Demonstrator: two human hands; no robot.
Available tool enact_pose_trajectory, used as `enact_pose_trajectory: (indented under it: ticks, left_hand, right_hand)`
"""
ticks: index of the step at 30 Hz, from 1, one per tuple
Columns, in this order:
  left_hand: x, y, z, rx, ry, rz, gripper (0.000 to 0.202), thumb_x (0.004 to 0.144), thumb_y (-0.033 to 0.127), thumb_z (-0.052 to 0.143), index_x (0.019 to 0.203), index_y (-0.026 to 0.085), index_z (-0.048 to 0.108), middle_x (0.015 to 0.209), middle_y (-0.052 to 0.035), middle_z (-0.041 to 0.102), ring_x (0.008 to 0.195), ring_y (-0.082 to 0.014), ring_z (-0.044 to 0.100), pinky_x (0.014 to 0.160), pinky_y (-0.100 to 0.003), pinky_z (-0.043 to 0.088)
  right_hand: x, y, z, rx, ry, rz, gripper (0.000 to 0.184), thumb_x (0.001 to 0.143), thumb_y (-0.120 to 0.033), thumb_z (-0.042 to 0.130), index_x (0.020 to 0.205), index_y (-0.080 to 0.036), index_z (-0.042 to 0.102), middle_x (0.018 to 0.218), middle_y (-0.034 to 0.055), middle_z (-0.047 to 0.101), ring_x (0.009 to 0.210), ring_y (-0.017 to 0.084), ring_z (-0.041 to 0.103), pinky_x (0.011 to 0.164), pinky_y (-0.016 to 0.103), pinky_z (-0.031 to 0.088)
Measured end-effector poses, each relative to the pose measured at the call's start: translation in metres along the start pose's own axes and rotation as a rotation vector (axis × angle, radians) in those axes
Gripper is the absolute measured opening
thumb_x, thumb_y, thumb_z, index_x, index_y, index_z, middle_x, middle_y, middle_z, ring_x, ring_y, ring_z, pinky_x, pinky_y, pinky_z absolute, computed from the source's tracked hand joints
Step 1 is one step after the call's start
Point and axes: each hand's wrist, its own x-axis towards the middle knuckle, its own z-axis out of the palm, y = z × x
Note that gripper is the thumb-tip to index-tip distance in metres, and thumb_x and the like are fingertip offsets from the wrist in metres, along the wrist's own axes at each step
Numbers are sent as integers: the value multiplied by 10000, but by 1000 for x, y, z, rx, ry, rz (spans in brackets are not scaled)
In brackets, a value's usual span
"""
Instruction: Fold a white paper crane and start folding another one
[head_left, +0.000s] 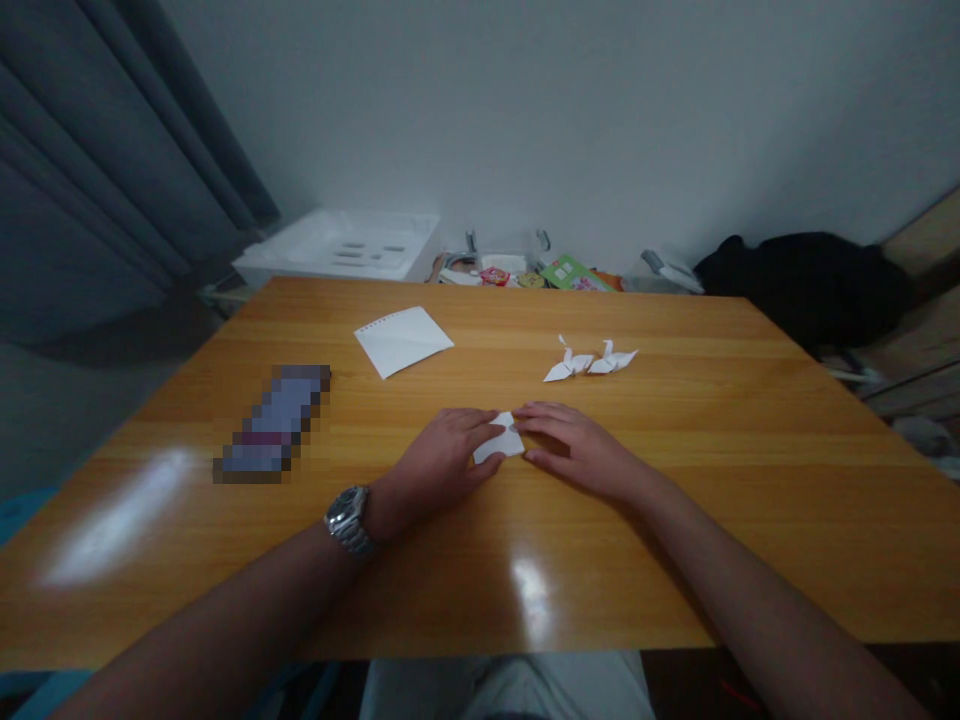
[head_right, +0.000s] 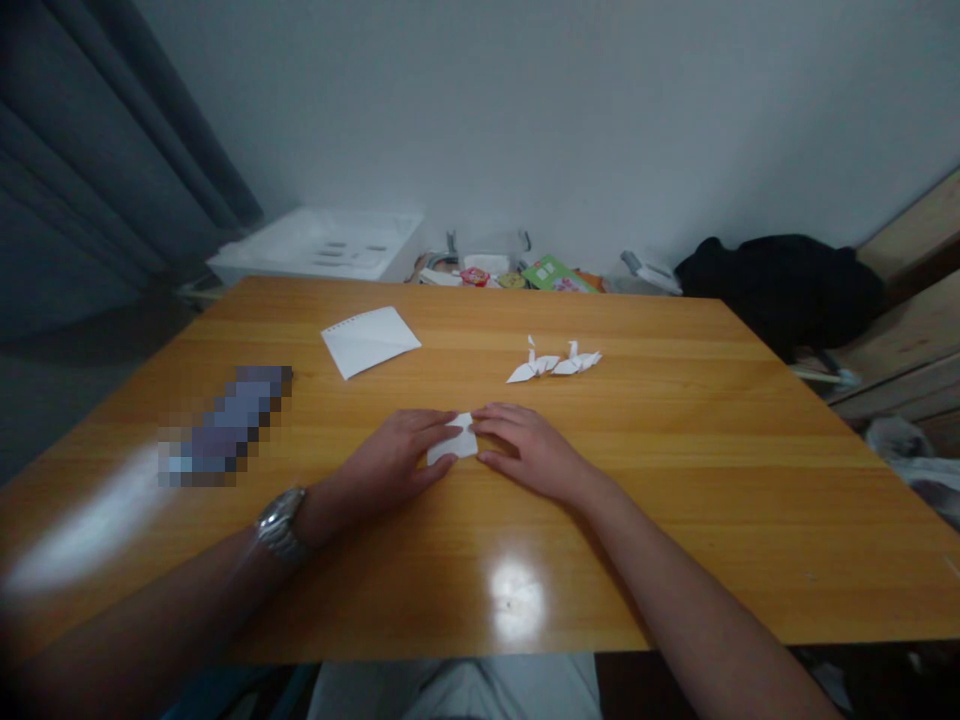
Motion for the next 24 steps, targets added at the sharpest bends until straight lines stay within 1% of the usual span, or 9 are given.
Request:
enact_pose_trajectory:
  ticks: [9,14,20,24]
  left_hand:
    - [1,1,-1,-37,7,15,338,975,322,569,1278,201,657,1348,-105,653,1204,-254,626,1056,-434,475]
    - [2,2,-3,-54,6,24,373,956,302,581,1313,208,632,1333,-104,658,1200,-253,626,1053,-436,478]
    - [3,0,-3,-53,-5,42,392,945,301,584,1319,191,621,1308,-112,664,1192,-258,625,1046,-432,472]
    - [3,1,-3,-62,-17,49,431,930,296,599,1351,203,594,1315,-101,662,1192,-259,620,1048,-441,463]
  right_hand:
    - [2,1,3,37,31,-29,238,970,-293,625,1192,-263,705,1291,86,688,1242,232,609,1078,472,476]
    - [2,-1,-1,40,6,-43,253,961,-291,632,1203,-274,705,1299,88,684,1245,242,609,1074,490,473]
    - [2,2,2,47,16,-39,221,962,-268,629,1165,-259,717,1278,91,688,1233,236,607,1061,483,478]
    - [2,3,3,63,28,-27,201,958,-262,634,1136,-261,727,1274,88,681,1214,233,614,1041,470,491]
